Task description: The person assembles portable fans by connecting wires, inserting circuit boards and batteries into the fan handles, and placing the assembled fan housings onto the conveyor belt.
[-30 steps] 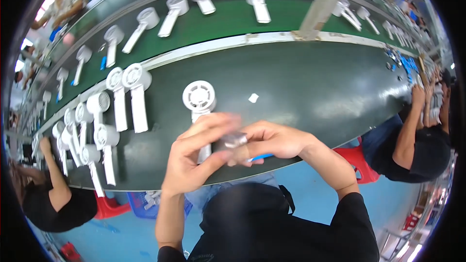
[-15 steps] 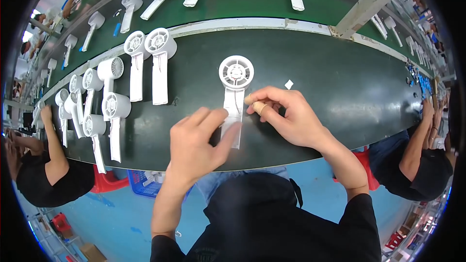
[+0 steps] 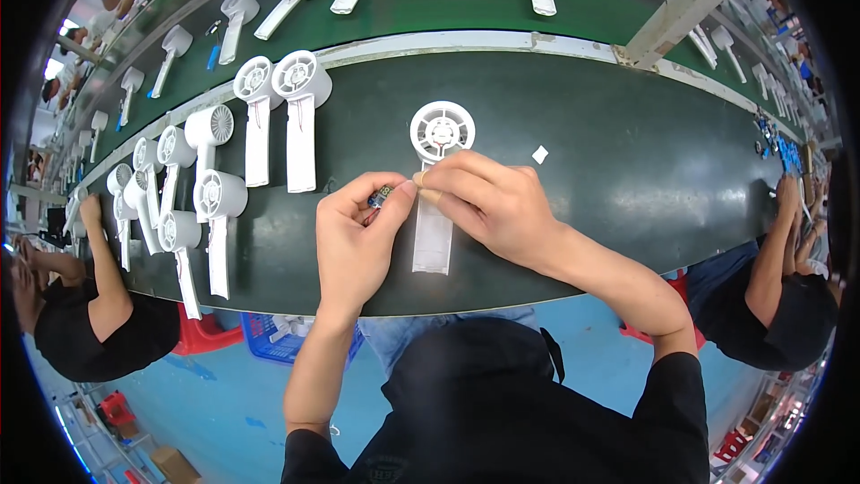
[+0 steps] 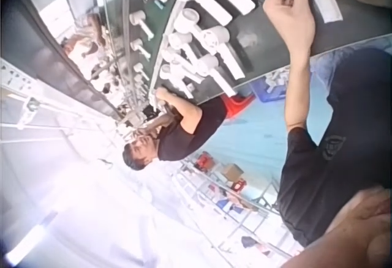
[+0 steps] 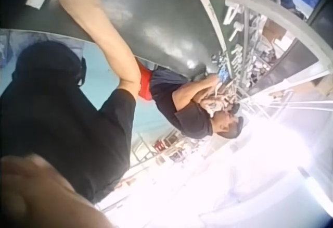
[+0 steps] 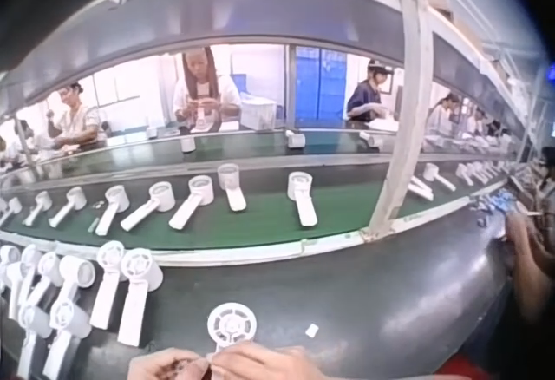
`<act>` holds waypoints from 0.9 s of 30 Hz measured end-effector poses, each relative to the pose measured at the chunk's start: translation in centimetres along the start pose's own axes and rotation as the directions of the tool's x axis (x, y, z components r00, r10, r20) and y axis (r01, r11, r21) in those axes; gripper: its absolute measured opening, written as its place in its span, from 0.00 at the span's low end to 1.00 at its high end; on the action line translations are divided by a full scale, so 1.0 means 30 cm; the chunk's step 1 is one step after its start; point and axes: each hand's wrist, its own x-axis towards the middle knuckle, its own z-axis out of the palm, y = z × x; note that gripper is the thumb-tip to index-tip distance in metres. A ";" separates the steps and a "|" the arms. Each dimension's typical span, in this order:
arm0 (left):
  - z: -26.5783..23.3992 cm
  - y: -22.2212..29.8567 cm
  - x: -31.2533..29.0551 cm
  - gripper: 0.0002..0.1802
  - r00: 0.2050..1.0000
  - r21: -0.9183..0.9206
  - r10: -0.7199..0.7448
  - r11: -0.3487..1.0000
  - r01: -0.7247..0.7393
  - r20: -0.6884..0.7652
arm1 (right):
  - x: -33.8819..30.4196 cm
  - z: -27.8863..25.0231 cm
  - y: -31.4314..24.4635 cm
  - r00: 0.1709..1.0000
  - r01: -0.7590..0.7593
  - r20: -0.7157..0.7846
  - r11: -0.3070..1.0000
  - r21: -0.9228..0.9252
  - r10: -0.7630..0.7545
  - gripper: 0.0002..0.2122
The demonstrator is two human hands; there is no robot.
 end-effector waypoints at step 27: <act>0.024 -0.134 -0.023 0.23 0.749 0.598 0.657 0.570 -0.564 0.080 | -0.001 0.056 -0.002 0.989 -0.035 -0.149 0.997 -0.062 0.026 0.09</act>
